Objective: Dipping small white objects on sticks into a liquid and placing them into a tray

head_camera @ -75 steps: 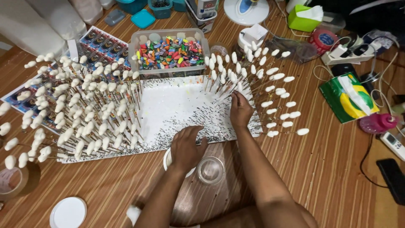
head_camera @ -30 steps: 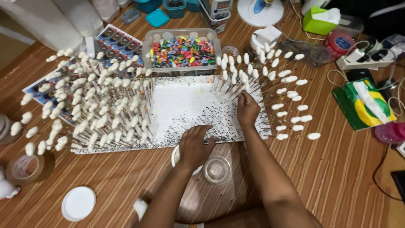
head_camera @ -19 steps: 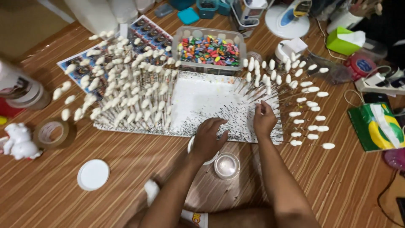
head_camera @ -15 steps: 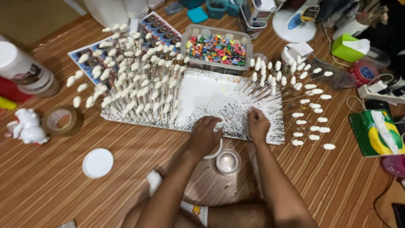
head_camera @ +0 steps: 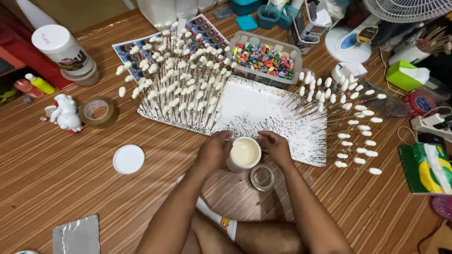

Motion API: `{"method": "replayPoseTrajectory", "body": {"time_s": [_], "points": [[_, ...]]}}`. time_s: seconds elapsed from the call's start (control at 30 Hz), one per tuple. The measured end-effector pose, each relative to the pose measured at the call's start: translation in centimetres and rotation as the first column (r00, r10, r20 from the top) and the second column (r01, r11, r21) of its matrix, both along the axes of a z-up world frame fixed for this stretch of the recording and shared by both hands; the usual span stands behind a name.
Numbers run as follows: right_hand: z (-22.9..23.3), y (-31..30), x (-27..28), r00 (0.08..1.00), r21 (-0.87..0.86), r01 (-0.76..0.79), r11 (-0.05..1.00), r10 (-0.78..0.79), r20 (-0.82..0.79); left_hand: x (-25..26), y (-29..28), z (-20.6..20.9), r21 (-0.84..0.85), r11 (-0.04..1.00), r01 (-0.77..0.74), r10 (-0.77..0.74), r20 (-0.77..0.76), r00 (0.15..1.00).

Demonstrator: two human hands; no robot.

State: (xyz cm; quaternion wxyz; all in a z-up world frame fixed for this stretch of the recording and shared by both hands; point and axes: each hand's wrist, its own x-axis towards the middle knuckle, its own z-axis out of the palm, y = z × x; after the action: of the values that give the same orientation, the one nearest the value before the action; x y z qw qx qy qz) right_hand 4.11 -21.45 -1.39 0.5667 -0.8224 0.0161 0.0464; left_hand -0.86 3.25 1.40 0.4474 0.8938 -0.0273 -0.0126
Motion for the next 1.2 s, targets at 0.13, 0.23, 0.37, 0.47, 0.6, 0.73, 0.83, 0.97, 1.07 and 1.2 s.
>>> {"method": "replayPoseTrajectory", "body": {"time_s": [0.13,0.23,0.37,0.47,0.6,0.73,0.83,0.97,1.07,1.2], "points": [[0.4,-0.8,0.1,0.999,0.022,-0.016,1.0,0.015,0.036,-1.7,0.7,2.0,-0.048,0.997,-0.059,0.059,0.012,0.998],[1.1,-0.4,0.3,0.997,0.002,-0.034,0.999,0.034,0.074,-2.4,1.4,2.0,-0.102,0.987,-0.127,0.133,0.051,0.99],[2.5,1.1,1.0,0.991,-0.037,-0.076,0.996,0.08,0.11,-2.0,2.4,2.0,-0.169,0.959,-0.225,0.241,0.081,0.967],[3.5,2.8,1.8,0.984,-0.078,-0.112,0.991,0.121,0.129,-1.6,2.9,1.5,-0.181,0.946,-0.269,0.289,0.095,0.953],[3.9,5.1,3.1,0.964,-0.147,-0.181,0.972,0.205,0.168,-0.5,2.9,1.5,-0.111,0.938,-0.328,0.339,0.111,0.934],[4.8,7.6,3.7,0.951,-0.168,-0.226,0.96,0.254,0.173,0.9,3.0,1.4,-0.098,0.939,-0.329,0.328,-0.021,0.944],[4.0,8.7,4.7,0.935,-0.167,-0.282,0.945,0.31,0.173,2.8,3.1,-2.1,0.013,0.94,-0.34,0.328,0.239,0.914],[2.8,9.8,5.4,0.924,-0.127,-0.318,0.94,0.337,0.18,3.9,3.4,-3.6,0.016,0.953,-0.302,0.278,0.348,0.895],[2.2,10.1,5.7,0.922,-0.105,-0.322,0.941,0.336,0.192,5.1,3.6,-5.9,0.055,0.946,-0.321,0.28,0.367,0.887],[1.7,10.3,5.9,0.914,-0.093,-0.325,0.941,0.338,0.225,5.5,3.9,-6.3,0.051,0.948,-0.314,0.267,0.407,0.873]]}}
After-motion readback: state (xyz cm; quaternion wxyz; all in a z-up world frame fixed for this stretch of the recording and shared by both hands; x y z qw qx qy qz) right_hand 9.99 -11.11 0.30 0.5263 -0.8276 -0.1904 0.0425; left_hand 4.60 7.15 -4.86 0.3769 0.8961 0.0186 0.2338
